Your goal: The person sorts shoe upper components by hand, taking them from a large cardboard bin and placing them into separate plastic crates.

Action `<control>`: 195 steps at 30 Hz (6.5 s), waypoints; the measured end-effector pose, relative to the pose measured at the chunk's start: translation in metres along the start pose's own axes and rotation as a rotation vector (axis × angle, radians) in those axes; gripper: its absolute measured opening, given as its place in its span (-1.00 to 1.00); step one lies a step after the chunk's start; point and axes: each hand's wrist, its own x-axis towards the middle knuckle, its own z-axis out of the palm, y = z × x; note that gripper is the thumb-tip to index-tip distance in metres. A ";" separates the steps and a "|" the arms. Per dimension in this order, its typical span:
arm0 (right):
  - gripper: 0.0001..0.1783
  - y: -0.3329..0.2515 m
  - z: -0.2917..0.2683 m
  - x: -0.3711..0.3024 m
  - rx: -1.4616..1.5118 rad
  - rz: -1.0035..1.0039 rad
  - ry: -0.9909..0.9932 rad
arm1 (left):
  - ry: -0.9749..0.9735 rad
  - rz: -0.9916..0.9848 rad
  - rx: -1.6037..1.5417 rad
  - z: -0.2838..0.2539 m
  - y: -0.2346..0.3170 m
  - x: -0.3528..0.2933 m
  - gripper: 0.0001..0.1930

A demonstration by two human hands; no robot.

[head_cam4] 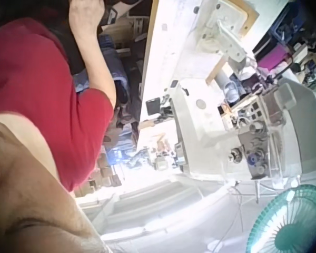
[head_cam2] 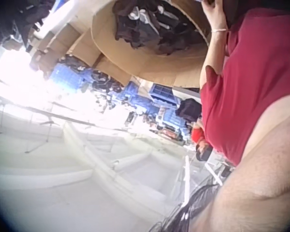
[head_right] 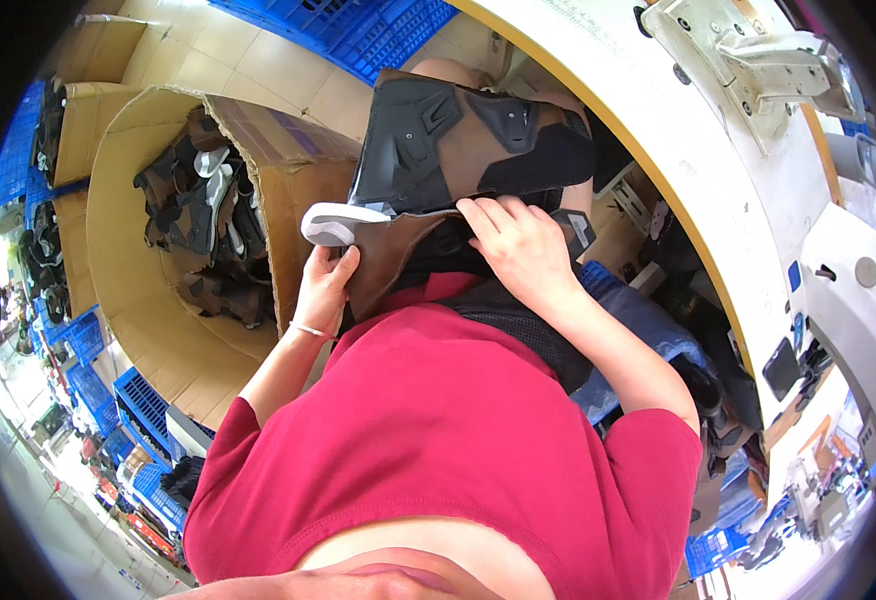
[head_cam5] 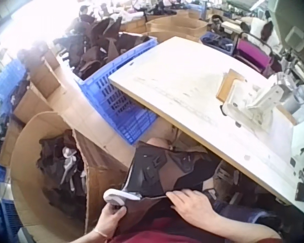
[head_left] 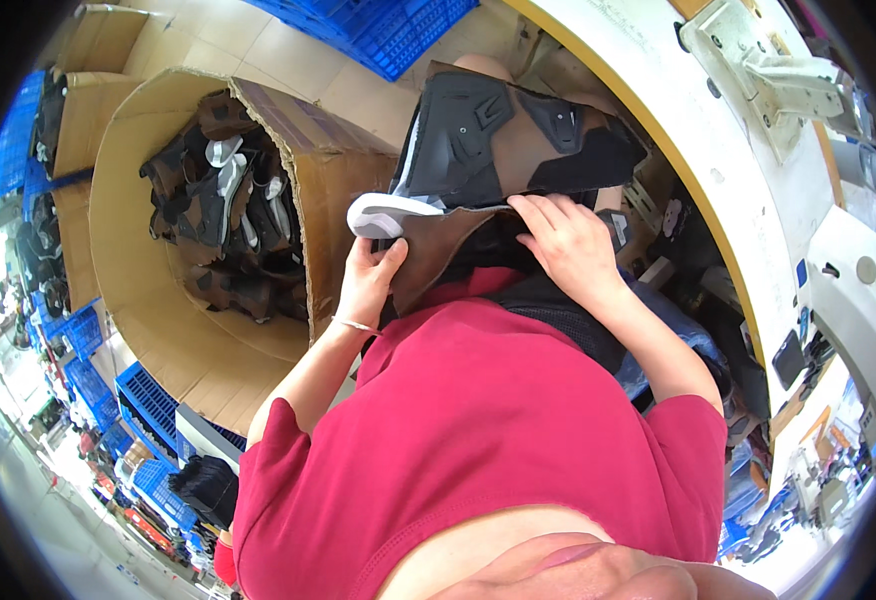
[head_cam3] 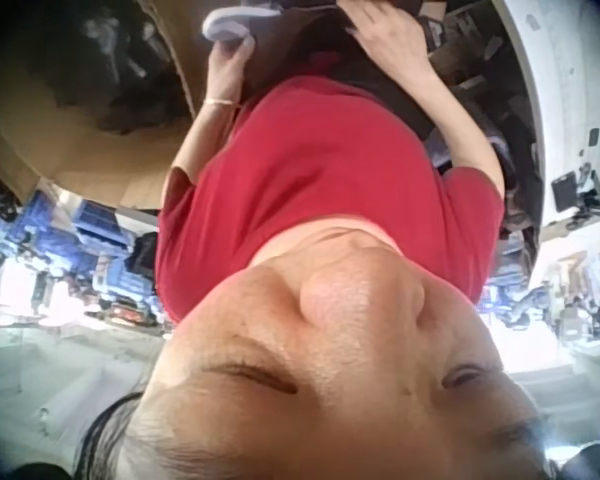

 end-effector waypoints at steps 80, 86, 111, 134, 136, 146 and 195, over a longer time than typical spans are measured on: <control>-0.65 0.031 -0.035 0.006 1.438 0.579 0.259 | -0.521 1.119 0.751 0.030 0.215 0.052 -0.30; -0.52 -0.035 -0.111 0.165 1.545 0.502 0.743 | 0.562 0.871 0.001 -0.190 0.165 0.071 -0.78; -0.74 0.054 0.049 0.053 1.288 0.924 -0.176 | 1.221 -0.083 -1.398 -0.348 -0.050 0.295 -0.57; -0.60 -0.007 0.029 0.153 1.220 0.239 0.226 | 0.112 1.093 -0.247 -0.134 0.211 -0.124 -0.69; -0.48 0.008 0.018 0.141 1.938 0.295 -0.042 | -0.083 1.100 -0.169 -0.128 0.217 -0.108 -0.72; -0.67 0.033 -0.025 0.003 1.494 0.534 0.172 | -1.114 1.076 0.455 -0.058 0.241 -0.058 -0.88; -0.65 0.069 -0.017 0.006 0.451 -0.051 0.143 | -0.546 1.071 1.651 0.121 0.132 0.129 0.12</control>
